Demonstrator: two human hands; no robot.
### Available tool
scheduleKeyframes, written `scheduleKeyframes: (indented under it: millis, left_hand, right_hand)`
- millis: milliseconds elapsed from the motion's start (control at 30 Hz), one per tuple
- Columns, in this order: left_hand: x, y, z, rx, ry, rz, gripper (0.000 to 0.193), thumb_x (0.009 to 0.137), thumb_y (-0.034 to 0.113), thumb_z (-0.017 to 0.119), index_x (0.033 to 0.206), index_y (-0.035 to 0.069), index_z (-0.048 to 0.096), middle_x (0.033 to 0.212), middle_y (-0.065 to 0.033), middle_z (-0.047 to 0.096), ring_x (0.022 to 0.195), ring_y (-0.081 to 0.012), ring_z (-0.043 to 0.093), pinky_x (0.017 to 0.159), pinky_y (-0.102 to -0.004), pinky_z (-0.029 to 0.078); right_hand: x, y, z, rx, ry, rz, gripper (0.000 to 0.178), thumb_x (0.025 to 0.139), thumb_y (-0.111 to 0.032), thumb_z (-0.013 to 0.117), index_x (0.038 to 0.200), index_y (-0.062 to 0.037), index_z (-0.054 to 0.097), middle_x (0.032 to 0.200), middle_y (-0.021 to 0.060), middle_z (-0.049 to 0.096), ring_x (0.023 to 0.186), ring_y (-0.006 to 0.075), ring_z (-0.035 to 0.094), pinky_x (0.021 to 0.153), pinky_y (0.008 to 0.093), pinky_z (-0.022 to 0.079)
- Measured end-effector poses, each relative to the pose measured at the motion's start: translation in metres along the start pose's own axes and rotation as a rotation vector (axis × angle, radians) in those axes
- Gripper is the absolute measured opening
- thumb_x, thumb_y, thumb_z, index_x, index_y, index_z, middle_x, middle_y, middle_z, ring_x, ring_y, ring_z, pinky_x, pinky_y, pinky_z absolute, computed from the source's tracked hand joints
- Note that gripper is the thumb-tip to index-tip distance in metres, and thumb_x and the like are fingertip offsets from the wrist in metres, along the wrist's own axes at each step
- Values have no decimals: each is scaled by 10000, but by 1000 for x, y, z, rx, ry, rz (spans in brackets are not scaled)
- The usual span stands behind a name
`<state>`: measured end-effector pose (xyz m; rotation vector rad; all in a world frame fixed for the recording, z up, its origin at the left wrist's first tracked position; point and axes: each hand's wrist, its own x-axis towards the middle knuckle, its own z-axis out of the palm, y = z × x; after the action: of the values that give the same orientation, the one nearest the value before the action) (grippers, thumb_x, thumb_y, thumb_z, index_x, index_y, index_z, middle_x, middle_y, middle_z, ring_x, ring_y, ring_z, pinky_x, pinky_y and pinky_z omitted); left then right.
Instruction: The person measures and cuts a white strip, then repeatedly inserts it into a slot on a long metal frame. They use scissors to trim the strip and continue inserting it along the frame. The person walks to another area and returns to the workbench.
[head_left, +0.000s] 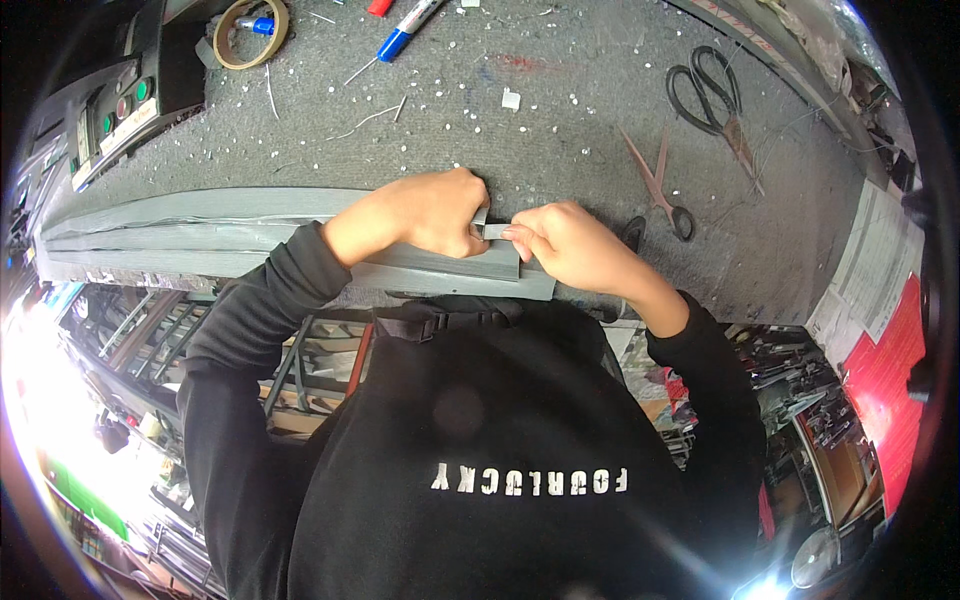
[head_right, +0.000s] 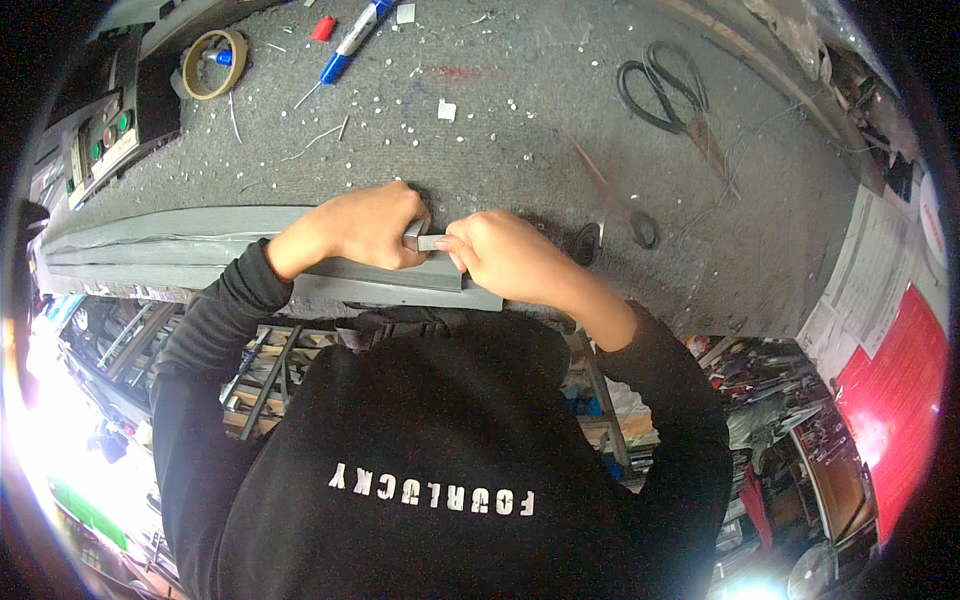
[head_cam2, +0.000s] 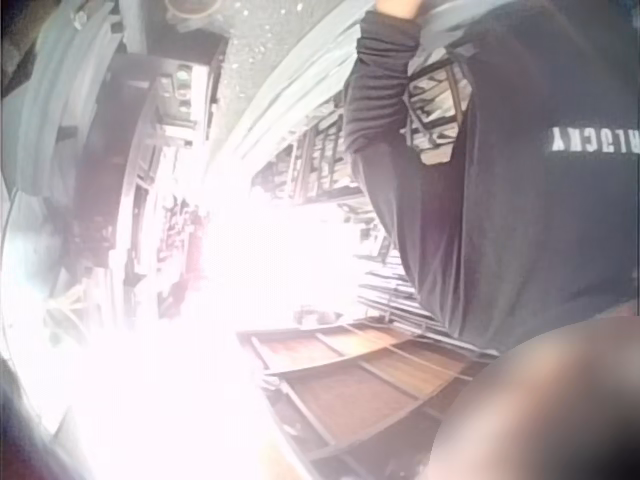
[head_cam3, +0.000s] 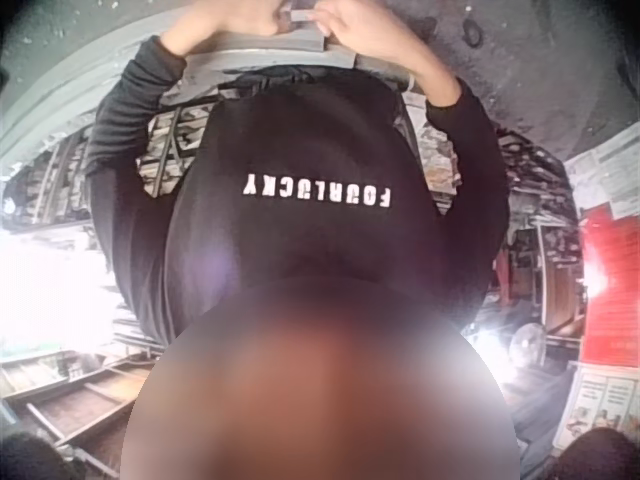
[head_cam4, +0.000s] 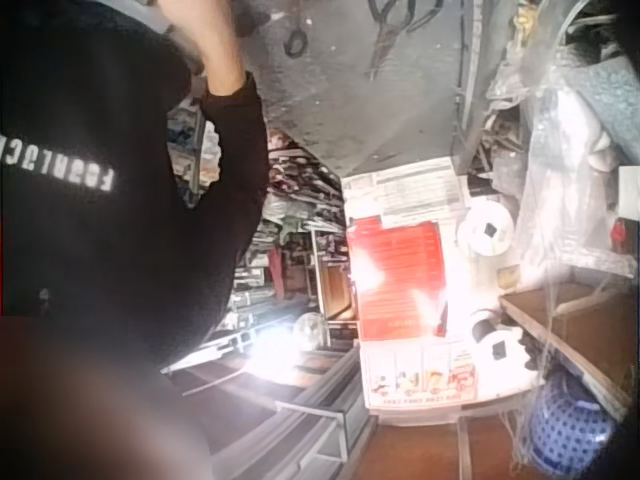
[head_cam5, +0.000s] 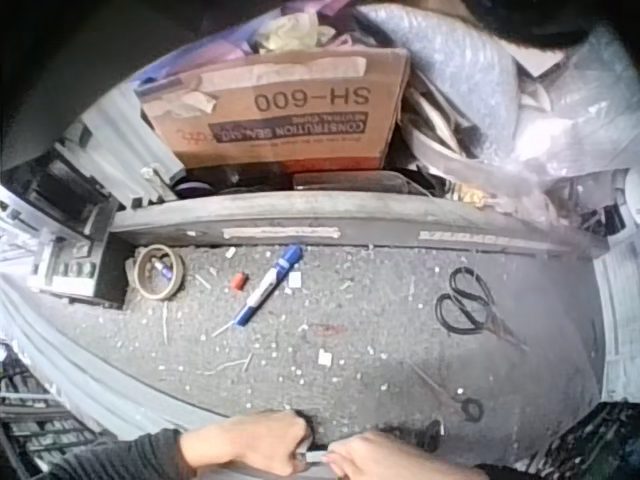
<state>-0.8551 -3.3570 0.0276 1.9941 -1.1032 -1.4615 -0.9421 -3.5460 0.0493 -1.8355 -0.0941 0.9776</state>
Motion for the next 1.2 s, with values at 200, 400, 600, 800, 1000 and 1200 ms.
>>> scheduleKeyframes:
  millis: [200, 400, 600, 800, 1000, 1200]
  left_hand:
    - [5, -13, 12, -32, -19, 47, 301, 647, 233, 667, 716, -57, 627, 659, -265, 590, 691, -429, 614, 585, -483, 478]
    - [12, -11, 21, 36, 51, 154, 323, 630, 284, 691, 671, -33, 647, 660, -235, 621, 649, -404, 617, 567, -466, 494]
    - [13, -7, 18, 38, 69, 111, 367, 661, 319, 687, 712, -44, 676, 743, -250, 655, 735, -415, 644, 672, -466, 517]
    - [12, -5, 16, 32, 16, 67, 363, 671, 306, 695, 765, -44, 690, 781, -249, 665, 768, -403, 652, 674, -460, 515]
    - [9, -7, 16, 17, 52, 85, 352, 660, 295, 709, 767, -40, 687, 771, -239, 666, 758, -399, 650, 652, -448, 511]
    - [13, -7, 17, 20, 27, 58, 363, 658, 294, 718, 767, -50, 678, 785, -249, 662, 771, -406, 646, 659, -454, 511]
  right_hand:
    - [12, -2, 15, 52, 36, -103, 335, 941, -203, 517, 682, 4, 550, 564, 134, 504, 526, 232, 482, 544, 377, 396]
    - [4, -28, 0, 287, -209, 417, 324, 1005, -209, 419, 821, -23, 609, 522, -14, 517, 382, 34, 413, 360, 200, 304]
    - [-1, 4, -6, 231, -140, 155, 374, 981, -241, 481, 680, -34, 558, 464, -18, 447, 412, 62, 410, 416, 253, 308]
    - [14, -1, 15, 196, -61, 28, 387, 976, -232, 486, 660, -21, 559, 455, -2, 445, 409, 78, 427, 417, 276, 323]
    - [6, -14, -2, 362, -214, 249, 388, 980, -243, 481, 672, -25, 571, 487, -10, 472, 417, 70, 418, 419, 264, 318]
    - [10, -3, 7, 217, -98, 125, 379, 986, -237, 475, 681, -30, 562, 488, -23, 456, 415, 47, 386, 406, 243, 284]
